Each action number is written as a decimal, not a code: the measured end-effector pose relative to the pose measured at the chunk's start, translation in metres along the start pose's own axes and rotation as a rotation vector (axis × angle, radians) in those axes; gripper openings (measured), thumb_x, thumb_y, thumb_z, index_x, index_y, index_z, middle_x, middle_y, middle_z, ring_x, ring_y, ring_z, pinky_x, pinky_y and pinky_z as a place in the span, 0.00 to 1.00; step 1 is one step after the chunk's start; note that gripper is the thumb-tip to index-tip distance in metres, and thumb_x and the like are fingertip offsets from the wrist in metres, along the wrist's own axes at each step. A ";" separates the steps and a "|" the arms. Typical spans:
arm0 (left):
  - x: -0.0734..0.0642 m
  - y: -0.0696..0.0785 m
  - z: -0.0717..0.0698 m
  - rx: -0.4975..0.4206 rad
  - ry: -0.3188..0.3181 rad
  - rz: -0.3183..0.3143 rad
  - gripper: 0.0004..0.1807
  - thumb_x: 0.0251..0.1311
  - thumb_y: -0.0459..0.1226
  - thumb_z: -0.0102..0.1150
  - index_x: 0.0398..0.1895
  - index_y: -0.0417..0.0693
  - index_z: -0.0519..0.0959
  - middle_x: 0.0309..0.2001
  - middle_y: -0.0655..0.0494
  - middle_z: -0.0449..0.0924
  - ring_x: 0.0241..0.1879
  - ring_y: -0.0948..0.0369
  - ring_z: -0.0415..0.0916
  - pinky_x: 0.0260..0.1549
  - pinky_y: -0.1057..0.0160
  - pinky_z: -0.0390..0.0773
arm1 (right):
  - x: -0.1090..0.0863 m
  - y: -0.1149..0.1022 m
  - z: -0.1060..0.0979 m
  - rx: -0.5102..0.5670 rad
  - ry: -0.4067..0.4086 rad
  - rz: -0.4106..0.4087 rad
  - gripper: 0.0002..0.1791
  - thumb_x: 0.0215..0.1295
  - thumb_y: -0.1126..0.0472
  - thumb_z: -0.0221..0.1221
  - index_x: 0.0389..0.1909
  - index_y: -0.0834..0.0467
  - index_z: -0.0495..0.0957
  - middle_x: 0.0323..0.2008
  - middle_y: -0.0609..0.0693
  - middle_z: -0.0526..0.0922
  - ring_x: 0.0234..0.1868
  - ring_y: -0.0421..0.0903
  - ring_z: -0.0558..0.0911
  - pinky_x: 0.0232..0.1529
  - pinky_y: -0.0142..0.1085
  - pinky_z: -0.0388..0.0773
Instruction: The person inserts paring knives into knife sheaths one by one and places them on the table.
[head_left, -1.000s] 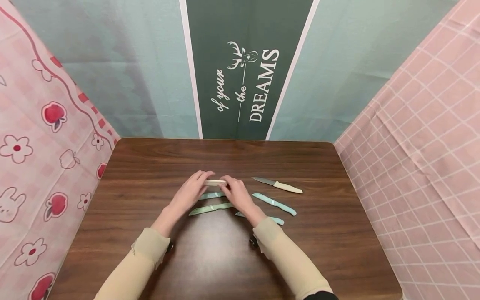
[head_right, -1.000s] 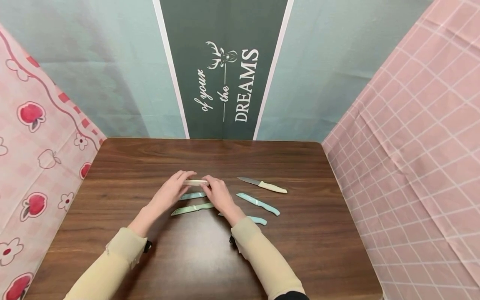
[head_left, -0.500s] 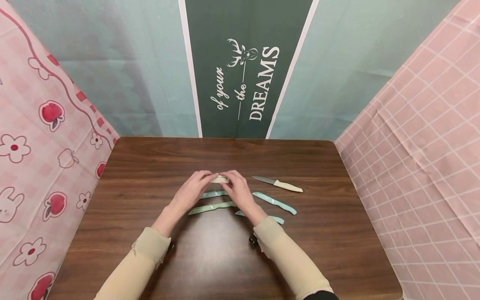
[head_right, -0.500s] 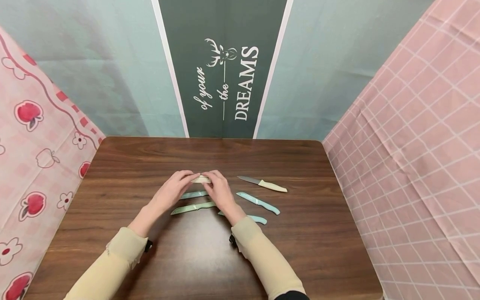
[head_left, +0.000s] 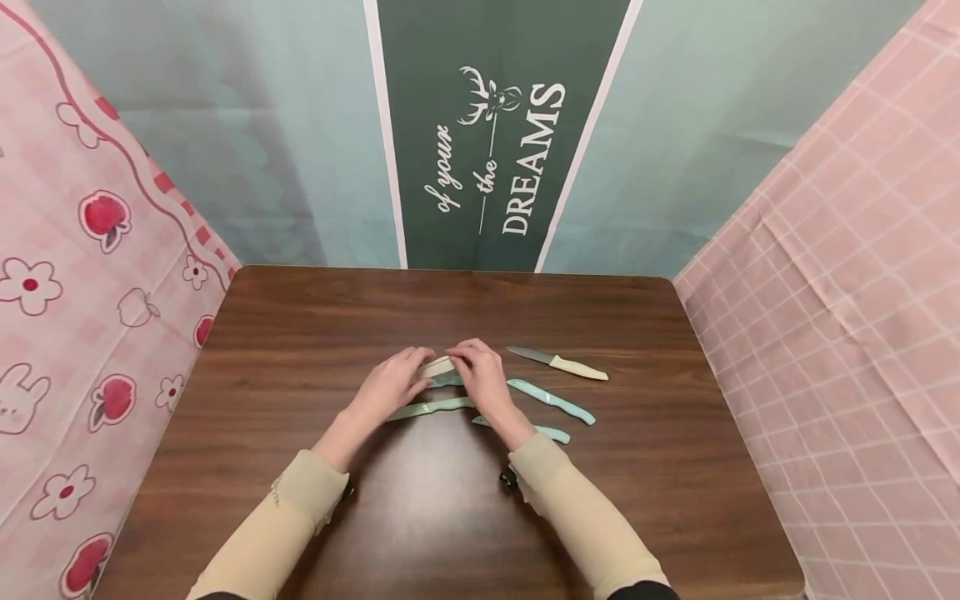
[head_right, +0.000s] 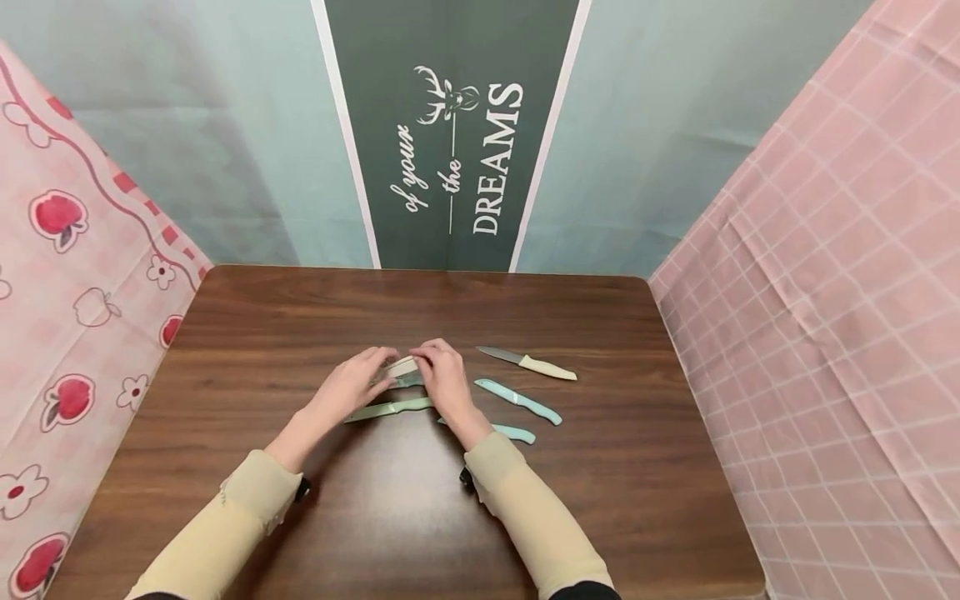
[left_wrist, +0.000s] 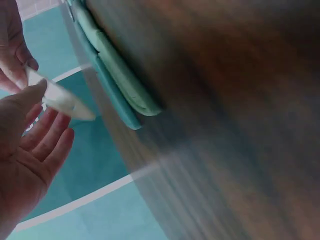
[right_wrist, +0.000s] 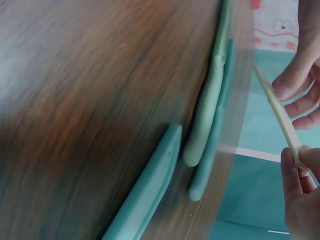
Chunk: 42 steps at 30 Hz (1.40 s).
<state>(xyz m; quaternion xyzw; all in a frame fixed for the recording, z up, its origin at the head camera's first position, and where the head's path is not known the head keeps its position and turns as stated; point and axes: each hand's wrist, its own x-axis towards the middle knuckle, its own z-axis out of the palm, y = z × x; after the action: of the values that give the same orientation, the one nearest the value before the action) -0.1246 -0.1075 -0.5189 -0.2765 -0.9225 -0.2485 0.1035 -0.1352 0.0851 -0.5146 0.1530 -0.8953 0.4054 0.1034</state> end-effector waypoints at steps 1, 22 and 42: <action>0.002 0.001 -0.001 0.001 0.004 0.004 0.21 0.57 0.34 0.71 0.53 0.44 0.76 0.44 0.49 0.83 0.41 0.54 0.82 0.38 0.54 0.83 | 0.000 0.000 -0.001 0.014 0.012 0.005 0.07 0.67 0.65 0.63 0.41 0.61 0.88 0.40 0.52 0.85 0.39 0.46 0.86 0.40 0.34 0.84; 0.013 0.010 -0.012 0.056 0.055 0.027 0.15 0.66 0.29 0.59 0.53 0.48 0.83 0.48 0.51 0.87 0.48 0.53 0.85 0.39 0.54 0.85 | 0.006 0.002 -0.015 -0.029 -0.036 -0.091 0.08 0.64 0.64 0.65 0.43 0.59 0.88 0.42 0.53 0.89 0.42 0.46 0.89 0.41 0.36 0.86; 0.016 0.008 -0.015 0.046 0.093 -0.014 0.11 0.65 0.31 0.61 0.48 0.48 0.84 0.42 0.52 0.88 0.42 0.53 0.86 0.37 0.54 0.85 | 0.008 0.010 -0.041 -0.083 -0.105 -0.053 0.08 0.65 0.63 0.65 0.44 0.59 0.86 0.41 0.53 0.89 0.40 0.45 0.87 0.42 0.36 0.86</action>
<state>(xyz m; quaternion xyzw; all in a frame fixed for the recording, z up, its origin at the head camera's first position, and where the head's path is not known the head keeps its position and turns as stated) -0.1323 -0.1025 -0.4977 -0.2556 -0.9241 -0.2407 0.1508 -0.1437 0.1211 -0.4928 0.1935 -0.9112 0.3563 0.0732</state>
